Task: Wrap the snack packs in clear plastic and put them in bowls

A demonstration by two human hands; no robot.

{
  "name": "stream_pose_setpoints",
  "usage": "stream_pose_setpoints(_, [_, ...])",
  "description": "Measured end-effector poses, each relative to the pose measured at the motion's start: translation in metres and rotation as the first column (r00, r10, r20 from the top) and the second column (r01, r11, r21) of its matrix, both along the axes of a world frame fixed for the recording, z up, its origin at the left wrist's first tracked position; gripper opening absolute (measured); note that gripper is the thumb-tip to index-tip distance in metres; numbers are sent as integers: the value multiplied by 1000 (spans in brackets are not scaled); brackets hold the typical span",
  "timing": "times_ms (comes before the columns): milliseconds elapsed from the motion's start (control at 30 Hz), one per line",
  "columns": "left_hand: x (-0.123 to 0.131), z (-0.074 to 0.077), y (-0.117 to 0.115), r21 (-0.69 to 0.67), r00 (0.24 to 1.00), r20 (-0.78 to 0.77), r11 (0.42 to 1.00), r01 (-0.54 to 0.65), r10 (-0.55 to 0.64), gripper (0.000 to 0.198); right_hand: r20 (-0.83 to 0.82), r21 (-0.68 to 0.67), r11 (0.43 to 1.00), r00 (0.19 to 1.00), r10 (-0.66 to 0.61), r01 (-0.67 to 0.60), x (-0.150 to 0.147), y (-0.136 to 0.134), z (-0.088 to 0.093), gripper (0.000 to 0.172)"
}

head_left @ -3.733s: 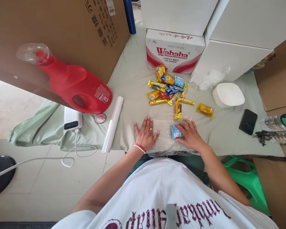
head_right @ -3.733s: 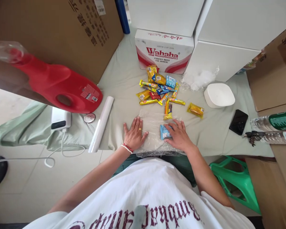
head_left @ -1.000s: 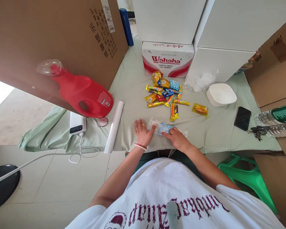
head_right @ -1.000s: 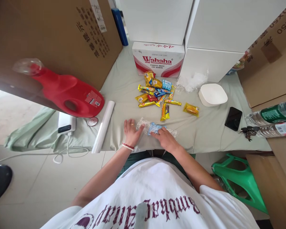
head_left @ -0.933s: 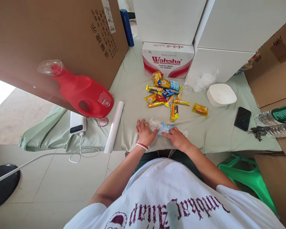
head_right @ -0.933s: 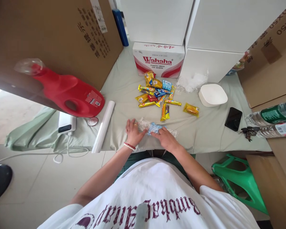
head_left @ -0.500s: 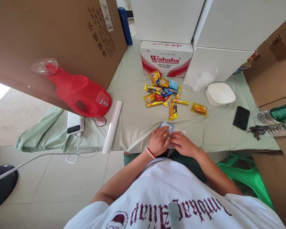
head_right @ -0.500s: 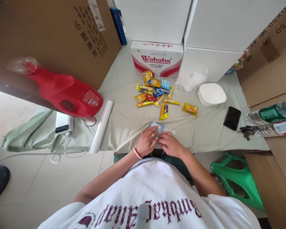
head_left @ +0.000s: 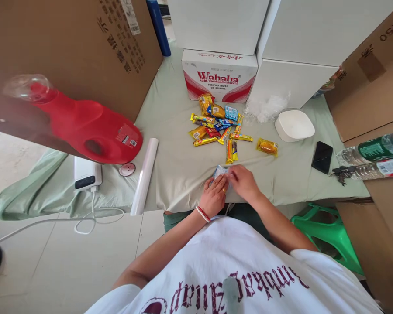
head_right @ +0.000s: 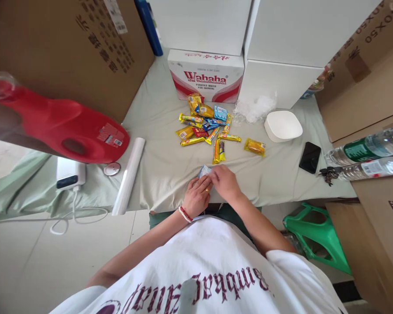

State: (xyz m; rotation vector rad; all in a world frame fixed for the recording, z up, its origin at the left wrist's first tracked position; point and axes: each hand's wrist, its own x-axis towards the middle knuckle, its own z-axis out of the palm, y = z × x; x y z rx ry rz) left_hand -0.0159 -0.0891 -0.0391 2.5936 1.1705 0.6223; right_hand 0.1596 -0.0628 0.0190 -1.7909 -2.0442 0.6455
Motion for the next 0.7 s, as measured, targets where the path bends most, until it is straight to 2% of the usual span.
stream_pose_setpoints(100, [-10, -2, -5, 0, 999, 40, 1000, -17, 17, 41, 103, -49, 994, 989, 105, -100, -36, 18, -4, 20])
stream_pose_setpoints(200, [-36, -4, -18, 85, 988, 118, 991, -106, 95, 39, 166, 37, 983, 971, 171, -179, -57, 19, -12, 24])
stream_pose_setpoints(267, [-58, -4, -26, 129, 976, 169, 979, -161, 138, 40, 194, 102, 976, 966, 170, -192, -61, 14, -16, 36])
stream_pose_setpoints(367, [-82, -4, -25, 138, 953, 195, 955, -262, 233, 33, 223, 103, 969, 955, 197, -224, -60, 6, -20, 51])
stream_pose_setpoints(467, [-86, -7, -10, 132, 928, 198, 930, -343, 315, 27, 207, 84, 970, 956, 207, -228, -57, 4, -22, 48])
stream_pose_setpoints(533, [-80, -10, 3, 112, 916, 194, 919, -377, 352, 25, 138, 99, 981, 979, 151, -166, -45, 7, -20, 39])
stream_pose_setpoints(600, [-73, -14, 14, 66, 908, 184, 917, -394, 377, 24, 41, 154, 988, 999, 21, -27, -12, 16, -15, 36])
stream_pose_setpoints(667, [-67, -17, 19, 22, 908, 166, 919, -393, 384, 23, -39, 234, 953, 981, -190, 194, 44, 36, -5, 38])
stream_pose_setpoints(700, [-66, -18, 20, 12, 911, 156, 922, -388, 382, 23, -51, 277, 909, 950, -309, 310, 80, 49, 1, 39])
